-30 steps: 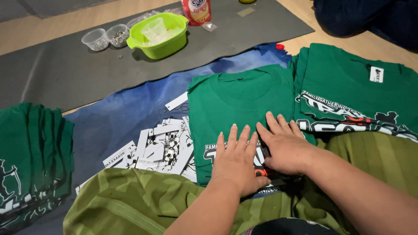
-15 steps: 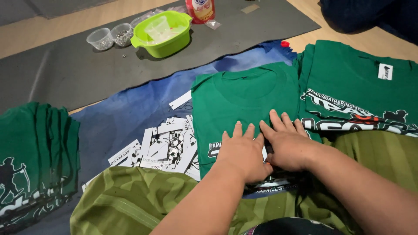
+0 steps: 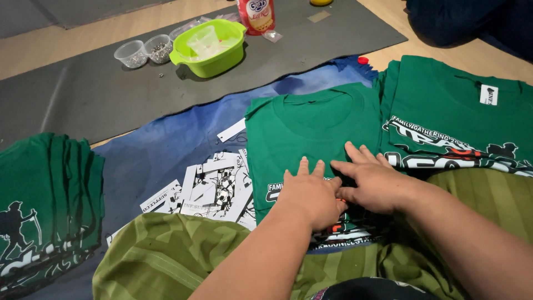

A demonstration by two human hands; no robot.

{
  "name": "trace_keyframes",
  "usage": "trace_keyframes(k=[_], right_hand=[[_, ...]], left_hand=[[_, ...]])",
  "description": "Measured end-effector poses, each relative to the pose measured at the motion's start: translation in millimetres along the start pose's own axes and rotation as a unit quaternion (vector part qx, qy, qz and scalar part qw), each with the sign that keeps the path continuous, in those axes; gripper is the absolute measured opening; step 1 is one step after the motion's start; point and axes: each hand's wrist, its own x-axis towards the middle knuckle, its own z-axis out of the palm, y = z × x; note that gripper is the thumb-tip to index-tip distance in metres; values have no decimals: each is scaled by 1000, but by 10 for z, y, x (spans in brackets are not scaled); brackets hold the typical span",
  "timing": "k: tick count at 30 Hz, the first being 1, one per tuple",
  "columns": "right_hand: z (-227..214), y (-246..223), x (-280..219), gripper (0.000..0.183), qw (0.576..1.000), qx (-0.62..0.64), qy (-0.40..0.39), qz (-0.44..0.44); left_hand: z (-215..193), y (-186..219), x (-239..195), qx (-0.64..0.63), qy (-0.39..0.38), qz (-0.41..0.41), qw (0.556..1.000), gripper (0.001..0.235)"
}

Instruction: The person attaches white rectangular tags to the necklines of green t-shirts. They use a small metal fastener to secure each tag to the collar area, repeating the process for multiple shirts.

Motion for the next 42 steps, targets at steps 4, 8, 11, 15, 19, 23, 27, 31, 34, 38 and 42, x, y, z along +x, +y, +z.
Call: trace_keyframes(k=[4, 8, 11, 15, 19, 23, 27, 31, 34, 38, 42], right_hand=[[-104, -40, -75, 62, 1000, 29, 0, -10], [-104, 33, -33, 54, 999, 51, -4, -16], [-98, 61, -2, 54, 999, 46, -12, -17], [-102, 70, 2, 56, 998, 54, -16, -21], [-158, 39, -101, 64, 998, 59, -23, -31], [-145, 11, -81, 69, 999, -2, -28, -25], [-100, 52, 21, 59, 1000, -15, -18, -10], [-108, 29, 6, 58, 1000, -8, -19, -8], [-119, 5, -7, 58, 1000, 2, -18, -9], [-143, -26, -35, 57, 1000, 3, -19, -6], [-150, -39, -53, 57, 1000, 4, -22, -2]], left_hand=[[-26, -10, -5, -7, 4, 2, 1000, 57], [3, -21, 23, -13, 15, 5, 1000, 56], [36, -28, 52, -18, 20, 5, 1000, 55], [46, -34, 74, -17, 20, 7, 1000, 55], [8, -44, 66, -31, 25, 7, 999, 51], [12, -55, 134, -36, 33, 5, 999, 50], [78, -102, 316, -51, 40, 0, 998, 50], [91, -108, 310, -52, 35, 4, 998, 51], [93, -117, 294, -48, 36, 3, 998, 51], [56, -112, 255, -51, 39, 3, 998, 52], [50, -114, 241, -50, 40, 5, 998, 50]])
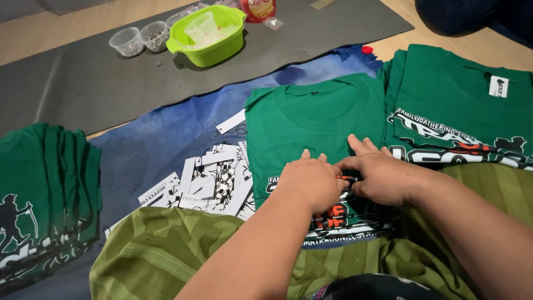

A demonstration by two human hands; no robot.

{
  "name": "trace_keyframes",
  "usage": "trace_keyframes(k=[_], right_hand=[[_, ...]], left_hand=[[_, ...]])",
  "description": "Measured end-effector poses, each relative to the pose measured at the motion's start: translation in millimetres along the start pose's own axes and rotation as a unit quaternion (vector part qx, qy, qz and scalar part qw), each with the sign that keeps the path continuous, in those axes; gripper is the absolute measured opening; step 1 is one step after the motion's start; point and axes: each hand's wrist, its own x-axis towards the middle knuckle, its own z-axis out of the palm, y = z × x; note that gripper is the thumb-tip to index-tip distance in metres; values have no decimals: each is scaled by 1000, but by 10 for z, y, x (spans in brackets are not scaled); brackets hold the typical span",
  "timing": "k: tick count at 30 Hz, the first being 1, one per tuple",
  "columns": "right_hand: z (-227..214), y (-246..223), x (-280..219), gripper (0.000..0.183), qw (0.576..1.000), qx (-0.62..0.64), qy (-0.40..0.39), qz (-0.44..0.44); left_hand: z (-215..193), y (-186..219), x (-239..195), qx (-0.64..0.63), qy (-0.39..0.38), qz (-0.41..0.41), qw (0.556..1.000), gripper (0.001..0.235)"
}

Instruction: The person attaches white rectangular tags to the necklines of green t-shirts. They use a small metal fastener to secure each tag to the collar area, repeating the process for multiple shirts.

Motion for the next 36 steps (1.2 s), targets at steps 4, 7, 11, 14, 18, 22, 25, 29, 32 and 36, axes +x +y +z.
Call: trace_keyframes(k=[4, 7, 11, 14, 18, 22, 25, 29, 32, 36], right_hand=[[-18, -30, -39, 56, 1000, -1, 0, -2], [-19, -19, -24, 56, 1000, -6, 4, -3], [28, 73, 51, 53, 1000, -13, 16, -3], [2, 60, -12, 42, 1000, -5, 24, -3], [16, 112, 22, 24, 999, -2, 35, -4], [15, 105, 21, 22, 999, -2, 39, -3], [4, 88, -2, 21, 999, -11, 39, -8], [-10, 47, -78, 24, 999, 17, 42, -10], [22, 83, -53, 25, 999, 21, 43, -13], [58, 131, 10, 29, 998, -1, 56, -19]], left_hand=[[42, -9, 43, -3, -2, -1, 1000, 51], [-1, -2, -6, -4, 1, -2, 1000, 51], [4, -26, -64, -6, -1, 5, 1000, 53], [13, -42, -63, -4, 5, 10, 1000, 55], [-46, -23, -122, -9, 0, 9, 1000, 56], [-47, -26, -94, -12, -2, 11, 1000, 54], [-69, -34, -98, -16, -4, 9, 1000, 53], [-76, -35, -143, -24, 11, 20, 999, 48], [-30, -66, -111, -13, 16, 38, 999, 46], [75, -104, -25, -7, 35, 30, 999, 36]])
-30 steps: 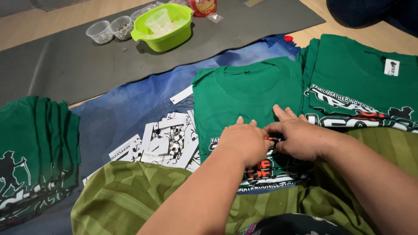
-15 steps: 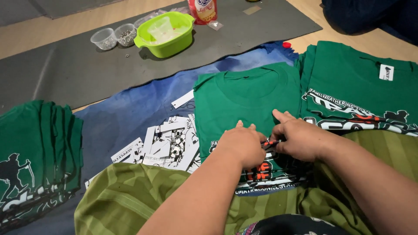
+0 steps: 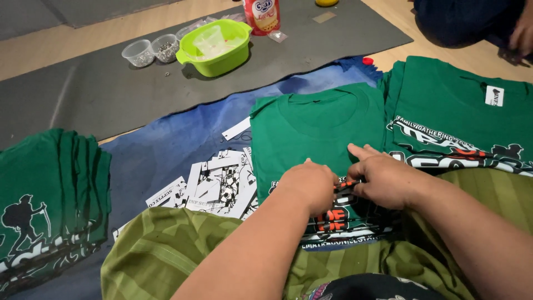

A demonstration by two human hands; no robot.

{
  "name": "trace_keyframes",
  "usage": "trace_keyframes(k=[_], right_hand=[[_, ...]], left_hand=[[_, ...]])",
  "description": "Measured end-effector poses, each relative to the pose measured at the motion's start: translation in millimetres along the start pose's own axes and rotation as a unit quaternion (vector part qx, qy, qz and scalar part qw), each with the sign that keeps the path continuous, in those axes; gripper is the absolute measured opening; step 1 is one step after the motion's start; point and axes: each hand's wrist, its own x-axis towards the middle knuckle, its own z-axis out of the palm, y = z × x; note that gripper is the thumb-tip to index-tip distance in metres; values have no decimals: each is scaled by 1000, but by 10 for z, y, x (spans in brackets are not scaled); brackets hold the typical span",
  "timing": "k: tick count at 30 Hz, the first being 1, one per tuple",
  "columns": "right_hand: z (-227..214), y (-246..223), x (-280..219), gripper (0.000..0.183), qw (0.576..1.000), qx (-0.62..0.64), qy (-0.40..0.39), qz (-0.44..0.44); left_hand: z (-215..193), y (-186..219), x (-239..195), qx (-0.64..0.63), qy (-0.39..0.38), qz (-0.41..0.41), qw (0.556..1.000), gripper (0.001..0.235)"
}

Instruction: The person attaches white rectangular tags to the necklines of green t-shirts. They use a small metal fastener to secure each tag to the collar area, repeating the process for multiple shirts.

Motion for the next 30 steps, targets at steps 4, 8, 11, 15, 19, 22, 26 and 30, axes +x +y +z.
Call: trace_keyframes(k=[4, 8, 11, 15, 19, 22, 26, 30], right_hand=[[-120, -123, -138, 28, 999, 8, 21, -25], [-131, -209, -221, 33, 1000, 26, 18, -1], [-133, -234, -214, 32, 999, -23, 27, 10], [-179, -250, -263, 38, 996, -74, 33, 35], [-197, -262, -289, 40, 993, -96, 49, 50], [-186, -288, -274, 39, 991, -98, 74, 52], [-224, -353, -292, 41, 992, -100, 60, 57], [-334, -456, -356, 38, 992, -101, 48, 63]], left_hand=[[-213, 76, -172, -19, 31, 3, 999, 26], [-227, 69, -174, -21, 50, 22, 998, 23], [-218, 60, -158, -16, 50, 26, 998, 24], [-243, 49, -137, -42, 26, -3, 999, 28], [-229, -13, -151, -58, 21, -10, 998, 27], [-194, -67, -164, -95, 36, -27, 994, 27], [-155, -119, -149, -69, 29, -21, 997, 25], [-189, -147, -96, -56, 21, 5, 998, 23]])
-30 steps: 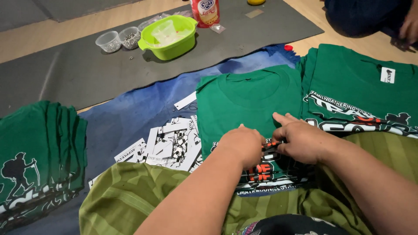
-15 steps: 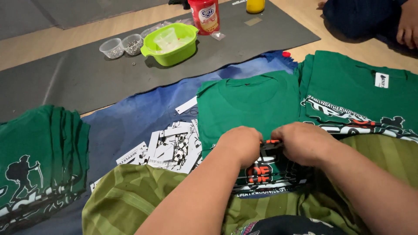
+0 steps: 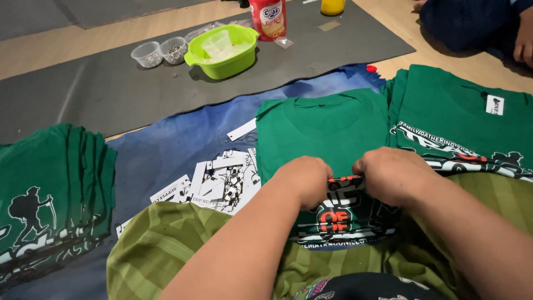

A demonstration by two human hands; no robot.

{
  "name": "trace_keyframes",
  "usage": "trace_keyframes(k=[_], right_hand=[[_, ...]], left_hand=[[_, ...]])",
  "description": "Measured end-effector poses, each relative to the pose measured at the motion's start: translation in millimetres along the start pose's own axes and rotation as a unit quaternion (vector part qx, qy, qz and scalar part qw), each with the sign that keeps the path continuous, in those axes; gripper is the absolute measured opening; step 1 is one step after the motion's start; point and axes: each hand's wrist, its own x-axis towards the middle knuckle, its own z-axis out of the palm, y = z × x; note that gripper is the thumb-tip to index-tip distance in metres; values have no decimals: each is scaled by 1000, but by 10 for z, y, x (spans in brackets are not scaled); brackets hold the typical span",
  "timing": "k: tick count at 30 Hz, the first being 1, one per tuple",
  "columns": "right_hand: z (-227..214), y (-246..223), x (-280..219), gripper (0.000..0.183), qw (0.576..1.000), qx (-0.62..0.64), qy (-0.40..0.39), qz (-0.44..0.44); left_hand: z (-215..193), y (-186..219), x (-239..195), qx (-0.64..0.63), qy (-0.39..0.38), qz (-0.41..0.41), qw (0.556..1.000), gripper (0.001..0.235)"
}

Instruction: The person attaches white rectangular tags to the necklines of green t-shirts. They use a small metal fastener to secure each tag to the collar area, repeating the process for multiple shirts.

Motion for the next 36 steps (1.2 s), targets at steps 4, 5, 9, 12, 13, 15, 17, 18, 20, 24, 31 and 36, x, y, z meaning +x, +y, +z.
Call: trace_keyframes(k=[4, 5, 9, 12, 13, 15, 17, 18, 20, 24, 31, 36], right_hand=[[24, -60, -25, 32, 999, -30, -36, 4], [1, -104, -87, 32, 998, -37, -50, -7], [193, -11, 98, 29, 989, 4, -138, -52], [266, 151, 110, 23, 978, 55, -197, -43], [244, 142, 92, 23, 978, 56, -198, -43], [210, 121, 64, 36, 952, 165, -259, -17], [114, -5, -19, 38, 965, 157, -209, -39], [61, -64, -57, 41, 975, 149, -155, -60], [151, -17, 103, 34, 989, 126, -55, -56], [418, 56, 429, 60, 991, 50, 84, -92], [596, -73, 657, 81, 995, 21, -78, -55], [693, -60, 734, 88, 995, 38, -72, -51]], left_hand=[[-19, -21, -46, 3, -53, 7, 999, 26], [-10, -22, -81, 0, -74, 2, 997, 27], [132, -132, 46, -12, -155, -7, 988, 21], [48, -60, -112, 44, -178, 65, 981, 32], [-48, -36, -158, 44, -180, 65, 981, 32], [-225, 3, -249, -163, -321, -14, 933, 44], [-57, -112, -158, -136, -166, -19, 977, 40], [24, -167, -109, -105, -5, -22, 994, 41], [128, -198, -48, -34, 53, -54, 997, 43], [162, -29, -197, 3, -3, -90, 996, 78], [63, -92, -120, 11, -73, -119, 990, 87], [183, -343, -177, 45, 58, -59, 996, 98]])
